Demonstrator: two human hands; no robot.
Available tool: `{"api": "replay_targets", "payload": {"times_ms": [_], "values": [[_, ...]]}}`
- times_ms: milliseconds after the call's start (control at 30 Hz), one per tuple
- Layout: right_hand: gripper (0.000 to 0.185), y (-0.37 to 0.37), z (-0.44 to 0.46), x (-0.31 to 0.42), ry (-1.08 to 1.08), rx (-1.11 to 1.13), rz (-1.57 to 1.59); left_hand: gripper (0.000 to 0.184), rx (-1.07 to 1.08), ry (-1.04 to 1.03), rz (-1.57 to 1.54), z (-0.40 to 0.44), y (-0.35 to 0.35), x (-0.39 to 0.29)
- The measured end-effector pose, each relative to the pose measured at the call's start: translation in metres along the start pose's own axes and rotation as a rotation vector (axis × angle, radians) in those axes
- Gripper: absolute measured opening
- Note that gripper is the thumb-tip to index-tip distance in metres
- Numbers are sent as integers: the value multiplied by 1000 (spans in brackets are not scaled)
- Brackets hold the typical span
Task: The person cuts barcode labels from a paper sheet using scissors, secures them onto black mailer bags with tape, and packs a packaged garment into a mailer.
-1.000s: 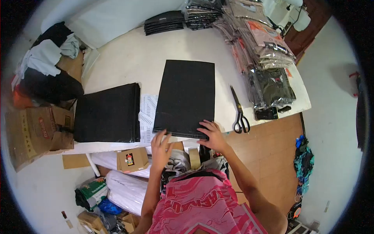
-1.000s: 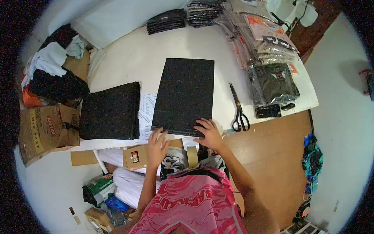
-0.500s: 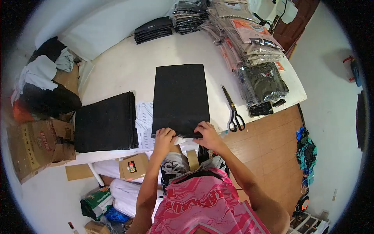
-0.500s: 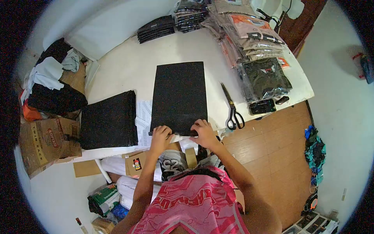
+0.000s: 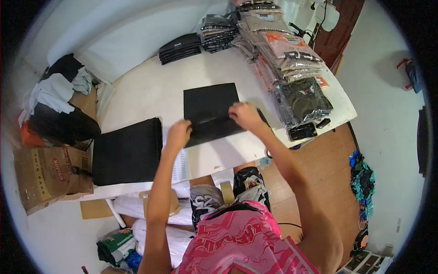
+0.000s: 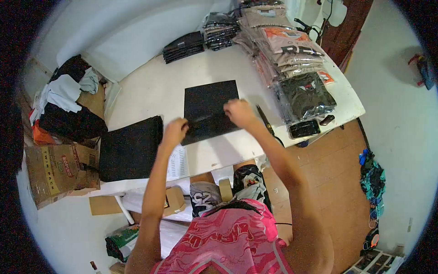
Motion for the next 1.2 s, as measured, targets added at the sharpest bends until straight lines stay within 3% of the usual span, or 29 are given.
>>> {"api": "replay_targets", "payload": {"times_ms": [100, 200, 267, 333, 367, 533, 667, 800, 900, 967, 1033, 1200], "values": [[6, 42, 65, -38, -55, -29, -84, 15, -99, 2, 123, 71, 52, -6], [12, 105, 118, -55, 99, -474, -224, 14, -441, -50, 79, 112, 125, -36], [17, 148, 134, -45, 125, -570, -268, 17, -663, -148, -37, 110, 170, -59], [22, 179, 124, -22, 282, -966, -295, 24, -791, -233, -164, 79, 190, -78], [23, 179, 108, -10, 241, -951, -279, 30, -918, -322, -290, 56, 193, -81], [28, 110, -10, 42, 113, -792, -188, 44, -703, -201, -211, -37, 97, -44], [32, 40, -59, 33, -144, -651, 0, 41, -512, -166, -303, -47, 24, -24], [32, -6, -81, 16, -202, -518, 23, 40, -409, -89, -258, -39, -36, -3], [33, -49, -109, 10, -354, -242, -18, 38, -167, 44, -53, -50, -95, 19], [35, -57, -119, 19, -375, -204, -50, 41, -152, 80, -21, -65, -107, 16], [42, -57, -126, 30, -401, -110, -65, 57, -95, 136, -28, -76, -107, 13], [58, -46, -128, 70, -460, -66, -99, 63, -110, 175, 123, -93, -83, -18]]}}
Point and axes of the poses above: each hand's wrist, its own z-axis towards the middle knuckle, its own y-axis out of the back of the hand, x = y × z, the point moved 3 cm from there along z, towards the middle knuckle, and after that the axes turned 15 degrees about y, right-handed, at the moved point
